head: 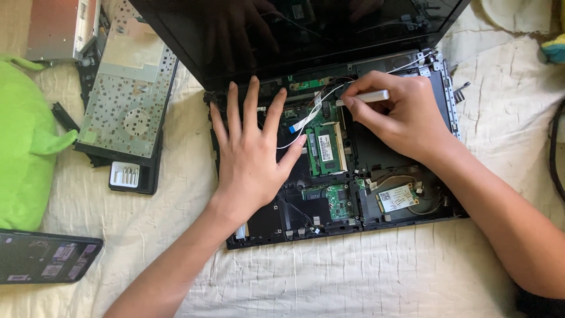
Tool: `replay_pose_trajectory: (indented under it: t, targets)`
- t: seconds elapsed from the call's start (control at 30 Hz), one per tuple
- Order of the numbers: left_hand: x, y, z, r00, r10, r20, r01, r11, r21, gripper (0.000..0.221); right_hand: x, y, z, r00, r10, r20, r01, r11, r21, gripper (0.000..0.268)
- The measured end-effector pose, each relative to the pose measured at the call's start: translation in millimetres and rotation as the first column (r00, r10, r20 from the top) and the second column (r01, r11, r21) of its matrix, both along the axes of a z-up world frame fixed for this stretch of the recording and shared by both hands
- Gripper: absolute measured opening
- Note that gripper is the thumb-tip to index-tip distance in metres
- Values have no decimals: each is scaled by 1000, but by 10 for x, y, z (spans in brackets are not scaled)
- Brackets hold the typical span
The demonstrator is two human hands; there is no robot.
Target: Connecting ribbon cables and internal components to a laptop motherboard during a repair process.
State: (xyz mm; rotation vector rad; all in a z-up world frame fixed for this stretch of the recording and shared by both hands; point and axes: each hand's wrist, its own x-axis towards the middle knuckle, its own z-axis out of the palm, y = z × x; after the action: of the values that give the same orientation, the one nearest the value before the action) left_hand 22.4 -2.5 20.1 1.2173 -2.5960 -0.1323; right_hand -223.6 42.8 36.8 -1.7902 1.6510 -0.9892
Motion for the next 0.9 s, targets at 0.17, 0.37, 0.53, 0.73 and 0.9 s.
replay_pose_trajectory:
  t: [0.17,0.37,0.53,0.73,0.9]
  targets:
    - [0,-2,12,1000,2,-7,-2,1000,13,66,2,6,-18,999,-6,-45,6,1000,-14,10]
    - [-3,-6,14,1000,-7,-17,8,1000,15,65,10,0,-11,998,15,-62,-19,998,-55,10]
    - [1,-3,9,1000,-6,-14,6,1000,17,66,12,-1,-11,999,10,-51,-12,999,-49,11]
    - [-13,-9,-3,1000,-5,-6,6,999,50,65,8,-3,-5,998,18,-56,-20,999,-47,13]
    - [-55,-15,-8,900,-427,-87,411,898,-155,70,-3,-3,-21,999,24,-40,-27,998,-57,12]
